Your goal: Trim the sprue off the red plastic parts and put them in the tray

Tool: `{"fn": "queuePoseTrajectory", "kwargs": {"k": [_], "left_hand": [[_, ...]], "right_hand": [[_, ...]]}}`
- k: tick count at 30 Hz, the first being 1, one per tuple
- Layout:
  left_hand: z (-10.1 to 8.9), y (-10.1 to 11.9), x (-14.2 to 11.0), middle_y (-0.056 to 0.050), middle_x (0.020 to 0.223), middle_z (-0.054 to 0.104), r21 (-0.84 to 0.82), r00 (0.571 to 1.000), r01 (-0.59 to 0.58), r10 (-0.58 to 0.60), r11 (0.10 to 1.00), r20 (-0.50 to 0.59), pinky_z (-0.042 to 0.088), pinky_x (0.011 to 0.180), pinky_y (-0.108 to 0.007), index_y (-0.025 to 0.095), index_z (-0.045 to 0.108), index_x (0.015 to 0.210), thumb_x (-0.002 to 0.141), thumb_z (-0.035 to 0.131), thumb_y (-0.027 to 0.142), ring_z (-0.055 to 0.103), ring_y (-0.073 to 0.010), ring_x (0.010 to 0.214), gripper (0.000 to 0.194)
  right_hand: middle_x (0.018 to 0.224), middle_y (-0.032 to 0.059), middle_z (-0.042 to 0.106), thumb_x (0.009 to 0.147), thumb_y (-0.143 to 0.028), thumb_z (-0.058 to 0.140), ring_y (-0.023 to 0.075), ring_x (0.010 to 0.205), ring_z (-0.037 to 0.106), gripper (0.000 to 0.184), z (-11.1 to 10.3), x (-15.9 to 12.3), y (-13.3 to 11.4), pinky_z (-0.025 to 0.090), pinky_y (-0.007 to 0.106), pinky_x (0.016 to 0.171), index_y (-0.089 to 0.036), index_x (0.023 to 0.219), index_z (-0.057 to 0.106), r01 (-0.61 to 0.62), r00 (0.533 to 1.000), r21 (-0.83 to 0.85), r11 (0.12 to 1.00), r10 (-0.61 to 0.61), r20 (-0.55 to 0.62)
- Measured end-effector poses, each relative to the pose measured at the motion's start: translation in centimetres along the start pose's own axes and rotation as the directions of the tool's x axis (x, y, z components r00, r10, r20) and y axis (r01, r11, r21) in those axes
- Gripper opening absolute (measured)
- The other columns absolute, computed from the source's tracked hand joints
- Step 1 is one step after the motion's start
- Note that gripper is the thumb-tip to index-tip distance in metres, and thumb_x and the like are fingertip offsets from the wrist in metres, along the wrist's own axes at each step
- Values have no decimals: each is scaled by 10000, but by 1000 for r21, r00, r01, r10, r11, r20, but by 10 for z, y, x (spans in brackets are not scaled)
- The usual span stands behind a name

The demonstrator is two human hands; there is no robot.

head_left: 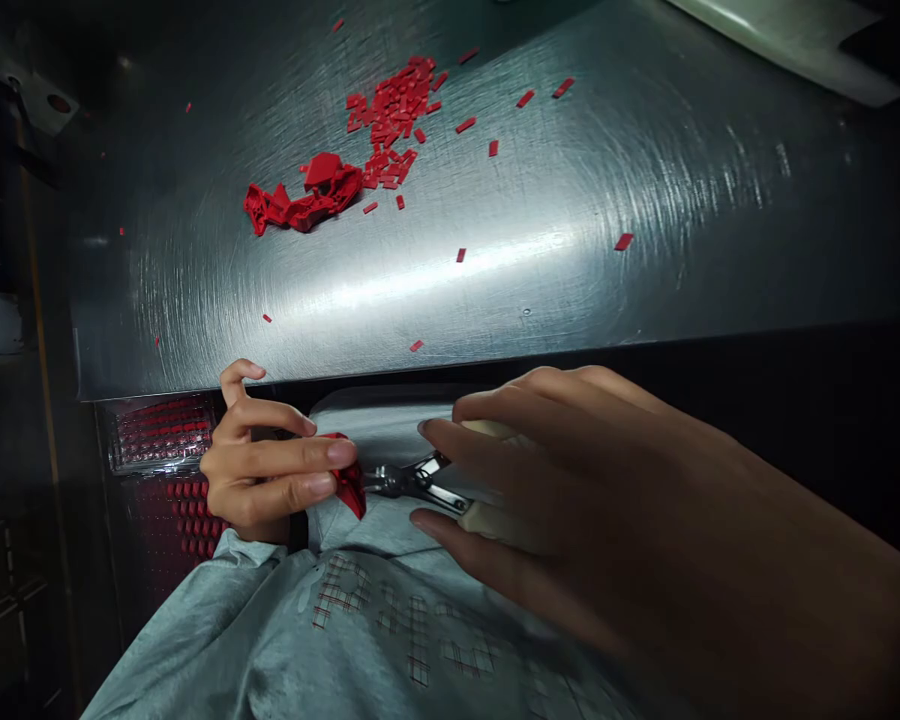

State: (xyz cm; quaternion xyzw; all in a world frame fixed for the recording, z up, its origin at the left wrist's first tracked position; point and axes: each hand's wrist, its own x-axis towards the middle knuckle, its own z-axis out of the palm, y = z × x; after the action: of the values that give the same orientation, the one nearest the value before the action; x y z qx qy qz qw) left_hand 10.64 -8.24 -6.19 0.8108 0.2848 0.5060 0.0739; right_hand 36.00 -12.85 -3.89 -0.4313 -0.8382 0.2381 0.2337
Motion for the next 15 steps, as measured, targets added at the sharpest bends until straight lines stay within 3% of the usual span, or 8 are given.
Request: {"fn": "queuePoseTrajectory", "kwargs": {"k": [3,8,12,15], "left_hand": [[2,1,3,143,554,670,-12,1000,-7,7,1000,19,502,1001,-496,348,647,824,1011,640,284,518,-149,535,198],[5,1,3,147,547,657,-29,999,-17,16,999,-44,507,996,-478,310,618,767,1011,646,275,493,-134,523,248],[5,3,2,142,609,700,-32,1000,-12,12,999,-13,503,1028,-486,296,624,771,1003,657,229,520,-129,553,244],[0,2,-4,150,573,676,10,999,26,-27,1000,27,483,1067,-508,339,635,827,1043,610,320,501,-138,541,218]], "right_hand": [[893,38,659,1054,-335,558,297,825,640,185,1,-1,-3,456,480,709,-232,971,686,-37,999,-7,999,38,19],[878,17,658,1016,-354,635,287,815,629,122,5,1,-4,434,475,745,-261,949,678,-45,999,-6,999,45,19],[850,20,656,992,-353,653,276,789,594,108,7,1,-4,384,443,742,-261,936,660,-61,998,-15,998,61,-10],[837,16,650,1014,-339,610,258,765,575,130,6,0,-6,363,431,743,-266,917,656,-65,998,-11,998,65,4]]}}
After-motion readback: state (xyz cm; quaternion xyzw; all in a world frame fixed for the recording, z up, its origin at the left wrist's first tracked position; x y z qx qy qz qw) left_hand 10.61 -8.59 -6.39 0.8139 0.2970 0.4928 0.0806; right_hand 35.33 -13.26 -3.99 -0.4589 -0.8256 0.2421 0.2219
